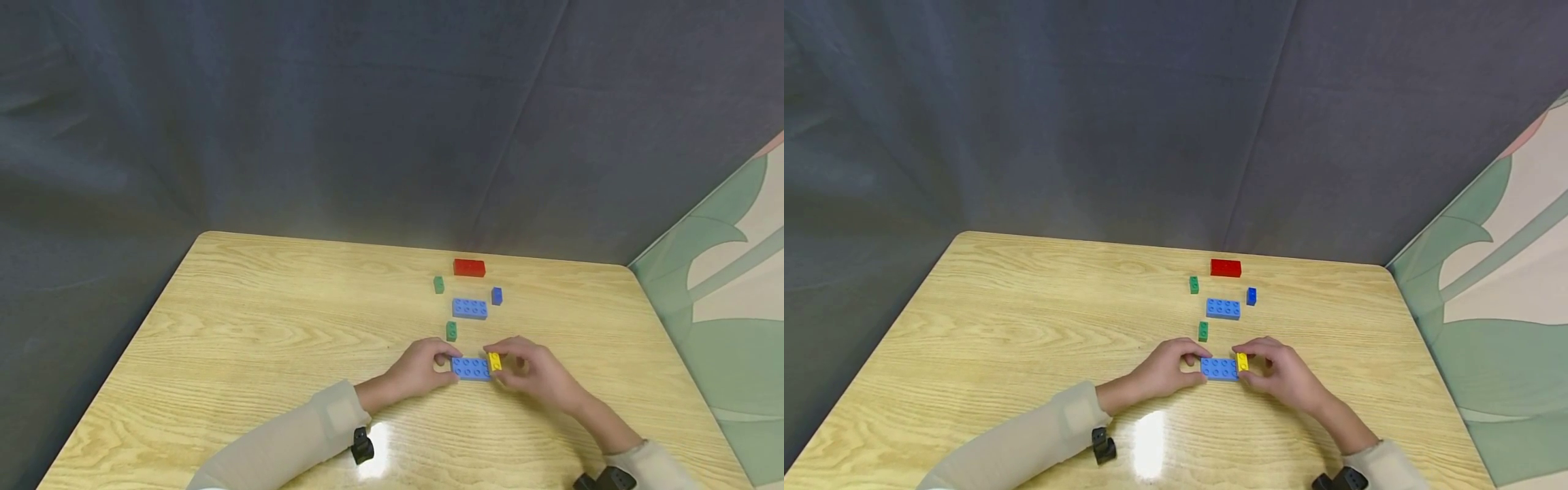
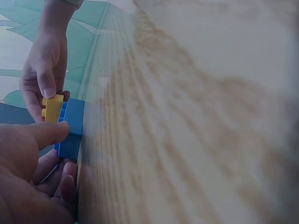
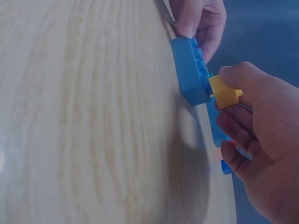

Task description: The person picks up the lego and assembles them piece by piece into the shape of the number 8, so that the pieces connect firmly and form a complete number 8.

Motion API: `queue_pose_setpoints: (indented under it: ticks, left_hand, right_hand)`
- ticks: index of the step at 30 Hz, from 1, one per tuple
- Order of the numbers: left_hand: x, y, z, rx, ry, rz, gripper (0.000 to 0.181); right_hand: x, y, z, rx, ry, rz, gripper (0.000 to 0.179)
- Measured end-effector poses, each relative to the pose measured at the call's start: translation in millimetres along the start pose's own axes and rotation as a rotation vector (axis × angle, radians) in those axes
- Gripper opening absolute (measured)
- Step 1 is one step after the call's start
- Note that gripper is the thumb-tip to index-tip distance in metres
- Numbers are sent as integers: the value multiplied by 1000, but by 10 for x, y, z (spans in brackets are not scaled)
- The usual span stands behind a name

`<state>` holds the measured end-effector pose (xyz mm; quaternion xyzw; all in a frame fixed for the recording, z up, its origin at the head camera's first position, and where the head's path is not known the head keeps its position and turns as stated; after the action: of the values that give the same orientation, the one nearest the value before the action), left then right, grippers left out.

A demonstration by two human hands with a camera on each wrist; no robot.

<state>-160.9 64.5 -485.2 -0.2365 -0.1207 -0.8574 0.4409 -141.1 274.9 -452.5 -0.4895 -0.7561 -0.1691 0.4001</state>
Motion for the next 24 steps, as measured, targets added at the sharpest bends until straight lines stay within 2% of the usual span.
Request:
queue_pose_setpoints:
  ticks: [12,24]
  left_hand:
    - [9,6,17,12,8,3,33]
    - [12,7,23,16,8,1,33]
  right_hand:
    - [-41,19,-30,30,-10,-2,40]
    - [-63,9,-26,12,7,-18,40]
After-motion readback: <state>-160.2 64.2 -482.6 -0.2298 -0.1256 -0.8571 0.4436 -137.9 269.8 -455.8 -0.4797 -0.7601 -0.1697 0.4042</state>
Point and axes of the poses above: each hand's wrist, its own y-axis away from the middle knuckle, its own x-axis out of the back of the hand, z = x × y, the point moved 5 cm from there along -y, towards the middle knuckle, and after that the axes turned 2 degrees about y, right-handed, at the moved point
